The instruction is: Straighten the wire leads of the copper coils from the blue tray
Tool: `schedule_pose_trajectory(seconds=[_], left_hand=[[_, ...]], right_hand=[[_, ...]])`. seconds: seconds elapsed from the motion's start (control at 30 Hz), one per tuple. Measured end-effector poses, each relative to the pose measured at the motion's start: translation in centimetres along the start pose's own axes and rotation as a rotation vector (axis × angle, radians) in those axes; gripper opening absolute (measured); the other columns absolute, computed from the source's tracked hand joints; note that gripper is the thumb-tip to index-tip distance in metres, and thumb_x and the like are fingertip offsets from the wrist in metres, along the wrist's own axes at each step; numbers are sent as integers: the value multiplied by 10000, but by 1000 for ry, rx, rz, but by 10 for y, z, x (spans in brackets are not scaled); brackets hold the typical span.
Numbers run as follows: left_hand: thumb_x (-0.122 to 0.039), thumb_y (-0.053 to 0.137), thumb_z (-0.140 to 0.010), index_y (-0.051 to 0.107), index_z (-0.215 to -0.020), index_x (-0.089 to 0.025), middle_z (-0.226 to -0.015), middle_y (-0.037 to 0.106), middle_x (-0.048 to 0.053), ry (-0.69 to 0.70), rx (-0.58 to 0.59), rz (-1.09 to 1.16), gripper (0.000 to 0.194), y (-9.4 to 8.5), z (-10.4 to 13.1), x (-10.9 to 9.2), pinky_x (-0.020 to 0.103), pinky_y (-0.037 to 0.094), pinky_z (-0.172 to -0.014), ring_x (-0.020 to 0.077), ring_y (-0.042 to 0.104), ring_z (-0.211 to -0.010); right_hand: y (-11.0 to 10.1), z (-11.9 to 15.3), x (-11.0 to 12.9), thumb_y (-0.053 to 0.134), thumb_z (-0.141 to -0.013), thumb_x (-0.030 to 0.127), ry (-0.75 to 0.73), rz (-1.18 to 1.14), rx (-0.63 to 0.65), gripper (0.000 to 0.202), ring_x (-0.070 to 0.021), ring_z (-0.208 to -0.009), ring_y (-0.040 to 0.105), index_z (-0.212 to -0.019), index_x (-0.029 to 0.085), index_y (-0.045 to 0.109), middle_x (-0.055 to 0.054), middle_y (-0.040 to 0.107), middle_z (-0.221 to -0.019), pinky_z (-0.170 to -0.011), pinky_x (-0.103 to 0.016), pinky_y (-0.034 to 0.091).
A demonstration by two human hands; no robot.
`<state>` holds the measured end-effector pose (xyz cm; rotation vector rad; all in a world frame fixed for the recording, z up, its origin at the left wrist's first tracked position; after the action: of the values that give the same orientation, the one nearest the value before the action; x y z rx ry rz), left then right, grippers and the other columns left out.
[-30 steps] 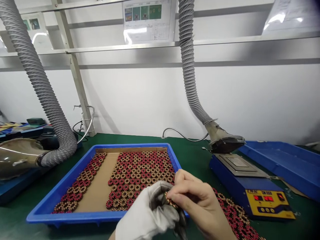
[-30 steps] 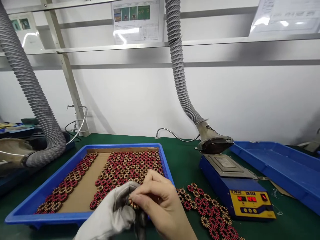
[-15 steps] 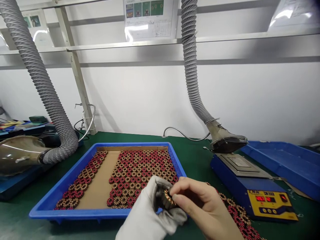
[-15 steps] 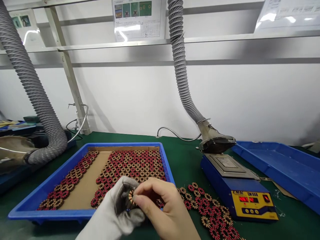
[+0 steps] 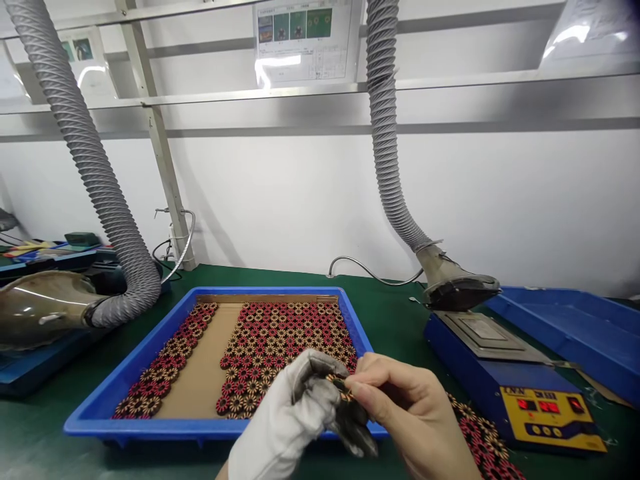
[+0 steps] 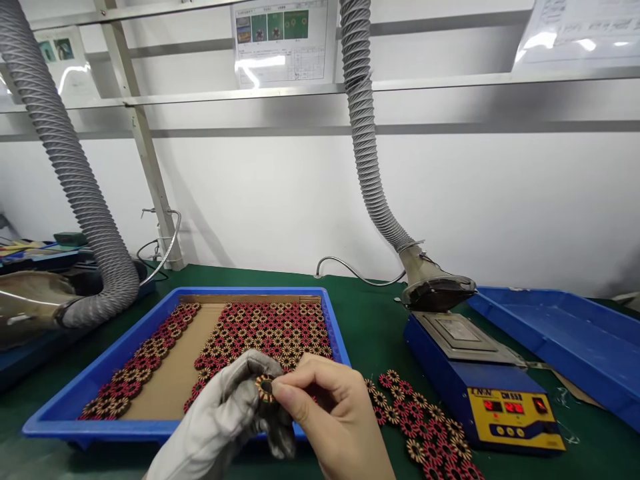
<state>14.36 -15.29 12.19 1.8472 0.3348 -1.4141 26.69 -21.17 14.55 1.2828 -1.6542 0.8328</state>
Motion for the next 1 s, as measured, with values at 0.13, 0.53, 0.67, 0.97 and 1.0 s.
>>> schedule_pose_trajectory(seconds=[0.13, 0.53, 0.67, 0.97, 1.0], left_hand=[[-502, 763, -757, 605, -887, -170, -763, 570, 6, 8, -15, 51, 390, 2, 0, -2, 249, 448, -636, 117, 544, -657], [-534, 742, -761, 605, -880, -170, -730, 539, -5, -21, 13, 20, 406, 1, -6, 2, 253, 451, -623, 117, 516, -648], [-500, 752, -769, 606, -835, -175, -722, 529, -12, -33, 2, 19, 363, 3, -5, 2, 230, 427, -619, 110, 498, -664], [-470, 738, -798, 632, -856, -176, -722, 527, -21, -24, -32, 71, 318, 6, 0, 1, 218, 422, -652, 95, 485, -669], [-468, 735, -802, 631, -860, -179, -714, 526, -24, -25, -26, 80, 313, 6, 0, 2, 219, 429, -647, 93, 488, -657]], right_hand=[[-1, 0, 0, 713, -850, 346, -8, -27, 1, 218, -148, -589, 469, -685, 207, 748, -10, 575, -632, -542, -259, 335], [10, 1, 2, 666, -860, 458, 64, -69, -67, 338, -123, -551, 359, -668, 185, 613, 41, 439, -599, -517, -257, 263], [12, 0, 4, 629, -882, 448, 17, -13, -60, 343, -127, -556, 349, -665, 188, 575, 41, 430, -604, -523, -267, 255], [13, 1, 2, 644, -865, 493, 76, -51, -148, 358, -123, -539, 351, -680, 190, 593, 41, 420, -594, -500, -255, 268], [13, 2, 1, 652, -860, 493, 79, -56, -157, 360, -123, -537, 349, -678, 187, 598, 40, 419, -590, -499, -256, 266]])
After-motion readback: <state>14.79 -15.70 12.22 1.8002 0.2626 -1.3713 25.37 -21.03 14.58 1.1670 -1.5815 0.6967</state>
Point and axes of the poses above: each hand's wrist, its own z-axis away from the middle knuckle, its own y-axis out of the palm, x = y × z, the point moved 4 cm from there along -z, towards the middle knuckle
